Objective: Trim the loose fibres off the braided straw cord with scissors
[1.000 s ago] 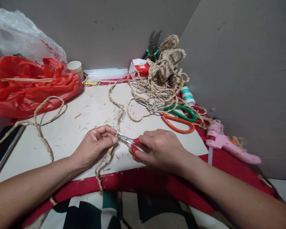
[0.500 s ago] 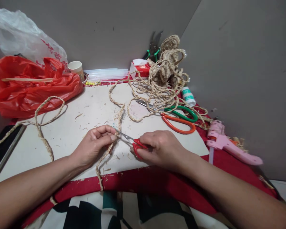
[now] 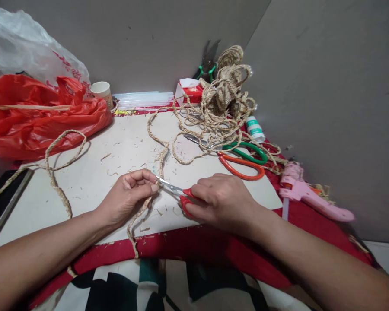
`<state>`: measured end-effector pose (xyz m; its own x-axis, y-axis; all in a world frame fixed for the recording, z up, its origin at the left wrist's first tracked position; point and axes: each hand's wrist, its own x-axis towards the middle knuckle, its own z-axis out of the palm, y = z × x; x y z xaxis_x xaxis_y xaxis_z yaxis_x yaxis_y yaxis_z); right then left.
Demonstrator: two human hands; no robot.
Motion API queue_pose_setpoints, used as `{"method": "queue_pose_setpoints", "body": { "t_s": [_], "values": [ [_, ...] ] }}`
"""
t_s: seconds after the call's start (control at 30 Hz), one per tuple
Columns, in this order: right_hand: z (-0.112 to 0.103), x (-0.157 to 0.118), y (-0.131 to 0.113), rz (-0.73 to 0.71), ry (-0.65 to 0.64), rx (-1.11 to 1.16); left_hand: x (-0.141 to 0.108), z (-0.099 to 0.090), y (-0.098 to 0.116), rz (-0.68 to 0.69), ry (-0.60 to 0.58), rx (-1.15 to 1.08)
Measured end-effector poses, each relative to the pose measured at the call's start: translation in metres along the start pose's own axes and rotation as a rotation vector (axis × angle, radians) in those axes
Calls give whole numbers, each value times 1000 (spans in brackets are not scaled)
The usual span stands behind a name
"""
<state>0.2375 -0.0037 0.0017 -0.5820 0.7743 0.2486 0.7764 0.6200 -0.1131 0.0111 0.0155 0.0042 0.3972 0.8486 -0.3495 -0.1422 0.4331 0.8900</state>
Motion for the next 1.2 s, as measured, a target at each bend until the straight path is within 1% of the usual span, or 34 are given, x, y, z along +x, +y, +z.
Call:
{"method": "queue_pose_setpoints", "body": {
  "t_s": [0.1,0.2,0.3,0.4,0.47,0.57,0.67,0.8,0.97,1.07,1.2],
  "values": [
    [-1,0,1,-24,26,29,1,-1,0,-4,-10,0],
    [-1,1,2,-12,41,126,2,-2,1,-6,-5,-17],
    [0,2,3,46,89,228,3,-2,3,-2,-2,-36],
    [0,3,3,161,108,380,3,-2,4,-1,-9,-58],
    [-2,5,2,289,67,555,4,-2,5,-22,-10,-84],
    [-6,10,1,501,-68,879,4,-2,6,-58,-1,-119],
    [-10,14,0,616,-172,1107,6,-5,7,-75,9,-132],
    [-9,15,-1,639,-227,1205,8,-8,8,-90,5,-164],
    [-7,13,-2,599,-241,1227,10,-9,8,-85,8,-193],
    [-5,12,-4,587,-262,1283,10,-10,7,-70,3,-202],
    [-4,11,-11,609,-346,1392,10,-9,8,-58,-1,-220]
  ]
}}
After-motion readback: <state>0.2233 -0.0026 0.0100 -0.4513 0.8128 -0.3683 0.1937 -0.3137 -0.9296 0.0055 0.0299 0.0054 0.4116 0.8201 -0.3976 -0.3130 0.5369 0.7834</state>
